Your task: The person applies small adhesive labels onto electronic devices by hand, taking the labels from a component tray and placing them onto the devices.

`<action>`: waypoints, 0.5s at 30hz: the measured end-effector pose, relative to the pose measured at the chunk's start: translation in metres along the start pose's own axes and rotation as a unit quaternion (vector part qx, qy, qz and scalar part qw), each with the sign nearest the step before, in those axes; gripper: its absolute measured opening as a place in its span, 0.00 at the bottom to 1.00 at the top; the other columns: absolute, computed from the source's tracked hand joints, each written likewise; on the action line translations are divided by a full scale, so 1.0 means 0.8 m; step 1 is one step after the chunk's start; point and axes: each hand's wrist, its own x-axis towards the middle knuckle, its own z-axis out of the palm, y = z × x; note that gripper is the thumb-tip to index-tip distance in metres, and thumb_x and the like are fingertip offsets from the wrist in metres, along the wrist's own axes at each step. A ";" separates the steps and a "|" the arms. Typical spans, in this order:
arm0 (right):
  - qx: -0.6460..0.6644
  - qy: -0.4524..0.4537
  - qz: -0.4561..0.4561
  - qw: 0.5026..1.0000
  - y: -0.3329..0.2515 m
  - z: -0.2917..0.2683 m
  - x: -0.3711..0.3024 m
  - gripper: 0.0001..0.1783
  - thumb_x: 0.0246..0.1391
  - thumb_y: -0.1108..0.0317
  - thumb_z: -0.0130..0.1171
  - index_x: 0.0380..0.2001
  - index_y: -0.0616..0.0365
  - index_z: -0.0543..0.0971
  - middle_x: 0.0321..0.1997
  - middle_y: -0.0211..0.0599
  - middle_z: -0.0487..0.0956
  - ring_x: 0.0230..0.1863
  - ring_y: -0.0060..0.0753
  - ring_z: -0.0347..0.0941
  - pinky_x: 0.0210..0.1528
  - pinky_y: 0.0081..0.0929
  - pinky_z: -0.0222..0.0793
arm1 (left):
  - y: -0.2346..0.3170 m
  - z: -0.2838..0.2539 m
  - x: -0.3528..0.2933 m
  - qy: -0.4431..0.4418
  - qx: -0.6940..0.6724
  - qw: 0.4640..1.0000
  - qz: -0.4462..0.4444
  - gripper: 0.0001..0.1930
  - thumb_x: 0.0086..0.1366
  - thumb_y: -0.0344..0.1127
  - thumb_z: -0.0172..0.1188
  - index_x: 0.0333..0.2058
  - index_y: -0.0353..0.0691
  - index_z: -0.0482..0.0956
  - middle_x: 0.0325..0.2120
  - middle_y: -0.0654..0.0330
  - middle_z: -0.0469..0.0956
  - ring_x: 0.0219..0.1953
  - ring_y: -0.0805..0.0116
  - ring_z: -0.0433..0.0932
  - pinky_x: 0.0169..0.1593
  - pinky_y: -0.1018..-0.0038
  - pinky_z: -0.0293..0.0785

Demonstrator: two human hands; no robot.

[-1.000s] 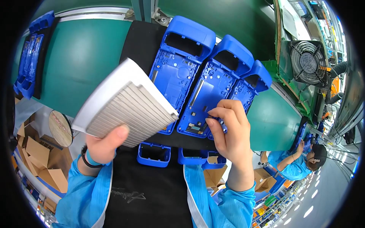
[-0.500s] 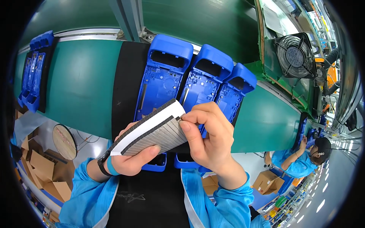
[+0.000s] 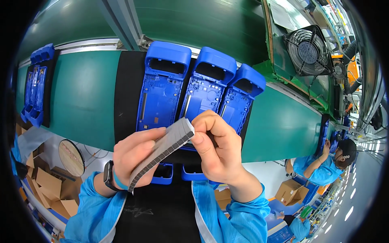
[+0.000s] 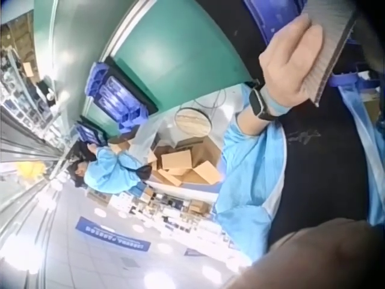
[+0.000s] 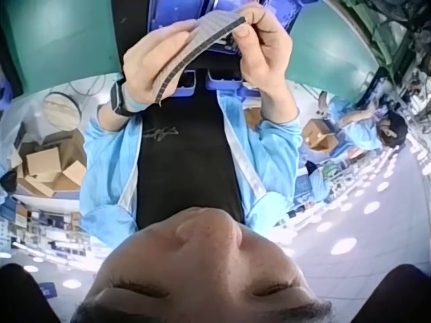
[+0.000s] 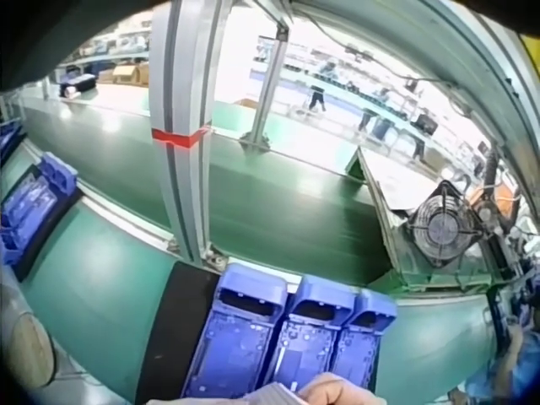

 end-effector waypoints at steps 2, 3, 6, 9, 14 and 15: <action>0.017 0.007 0.000 1.000 0.001 -0.003 -0.003 0.02 0.60 0.76 0.52 0.33 0.64 0.71 0.34 0.34 0.71 0.31 0.19 0.62 0.34 0.16 0.61 | -0.001 -0.007 0.006 -0.019 0.061 0.997 0.051 0.18 0.55 0.37 0.66 0.42 0.34 0.78 0.40 0.40 0.78 0.38 0.46 0.81 0.38 0.64 0.81; 0.034 0.012 0.000 0.999 0.001 -0.005 -0.005 0.03 0.60 0.76 0.51 0.34 0.64 0.71 0.35 0.33 0.70 0.32 0.18 0.61 0.35 0.15 0.60 | -0.002 -0.011 0.007 -0.021 0.088 0.995 0.053 0.18 0.54 0.37 0.66 0.41 0.34 0.77 0.40 0.40 0.77 0.38 0.47 0.82 0.38 0.64 0.81; 0.005 0.053 -0.025 0.998 0.008 -0.022 -0.007 0.05 0.60 0.73 0.53 0.32 0.64 0.71 0.34 0.34 0.70 0.32 0.19 0.62 0.35 0.16 0.61 | -0.001 -0.026 0.010 -0.049 0.130 0.990 0.020 0.18 0.51 0.31 0.66 0.41 0.32 0.76 0.40 0.39 0.77 0.38 0.46 0.82 0.37 0.63 0.81; -0.179 0.036 0.002 0.983 0.005 -0.053 -0.004 0.05 0.58 0.75 0.53 0.29 0.64 0.71 0.30 0.35 0.71 0.30 0.23 0.64 0.33 0.20 0.61 | 0.021 -0.033 -0.001 0.042 0.018 0.986 -0.162 0.22 0.52 0.21 0.63 0.48 0.30 0.72 0.43 0.42 0.77 0.42 0.54 0.80 0.48 0.67 0.75; -0.380 -0.113 0.014 0.918 0.025 -0.105 -0.020 0.02 0.52 0.80 0.53 0.28 0.64 0.71 0.30 0.40 0.71 0.30 0.35 0.68 0.34 0.27 0.65 | 0.010 -0.064 -0.031 0.168 -0.109 0.929 -0.311 0.25 0.62 0.29 0.60 0.57 0.29 0.67 0.50 0.50 0.74 0.52 0.62 0.73 0.56 0.68 0.67; -0.401 -0.130 0.034 0.906 0.025 -0.103 -0.023 0.03 0.49 0.81 0.55 0.28 0.64 0.72 0.30 0.43 0.72 0.32 0.43 0.70 0.35 0.32 0.67 | 0.005 -0.070 -0.035 0.173 -0.109 0.927 -0.314 0.25 0.62 0.31 0.61 0.57 0.30 0.67 0.50 0.50 0.74 0.52 0.63 0.73 0.57 0.68 0.66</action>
